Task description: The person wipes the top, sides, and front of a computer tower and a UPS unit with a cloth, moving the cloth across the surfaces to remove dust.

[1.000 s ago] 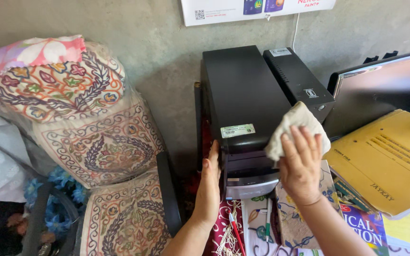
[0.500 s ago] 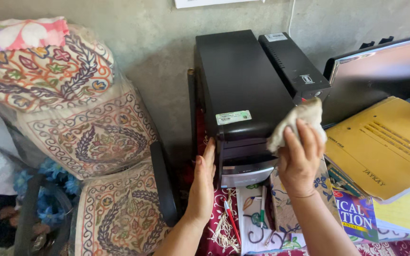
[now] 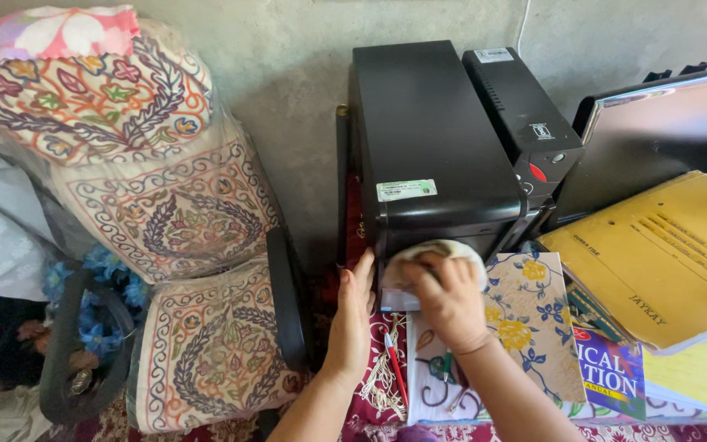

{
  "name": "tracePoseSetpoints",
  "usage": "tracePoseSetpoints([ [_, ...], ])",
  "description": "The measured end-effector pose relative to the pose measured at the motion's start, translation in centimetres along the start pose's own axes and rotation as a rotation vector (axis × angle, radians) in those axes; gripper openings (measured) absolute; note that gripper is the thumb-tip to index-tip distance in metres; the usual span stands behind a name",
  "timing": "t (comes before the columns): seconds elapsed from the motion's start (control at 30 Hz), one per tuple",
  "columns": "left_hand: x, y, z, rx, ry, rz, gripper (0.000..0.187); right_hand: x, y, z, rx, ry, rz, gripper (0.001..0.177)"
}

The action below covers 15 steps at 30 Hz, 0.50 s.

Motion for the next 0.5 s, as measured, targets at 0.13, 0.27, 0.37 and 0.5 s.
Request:
tracePoseSetpoints([
  [0.13, 0.3, 0.7, -0.8, -0.040, -0.030, 0.038, 0.083, -2.4, -2.9, -3.3, 0.209, -0.004, -0.051, 0.039],
  [0.27, 0.7, 1.3, -0.3, -0.021, -0.056, 0.009, 0.081, -1.3, -0.4, -2.3, 0.182, -0.010, -0.012, 0.046],
  [0.37, 0.7, 1.8, -0.9, 0.038, -0.076, 0.004, 0.080, 1.1, 3.2, -0.4, 0.126, 0.074, -0.013, 0.043],
  [0.5, 1.1, 1.4, -1.3, 0.064, -0.135, 0.109, 0.083, 0.7, 2.4, -0.5, 0.109, 0.176, -0.037, 0.043],
])
Point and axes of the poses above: each hand's wrist, its own z-axis towards the middle knuckle, its own x-axis out of the palm, y = z × x, the point moved 5 cm from there along z, towards the middle knuckle, and after that the axes turned 11 degrees about -x, right-handed, at the moved point
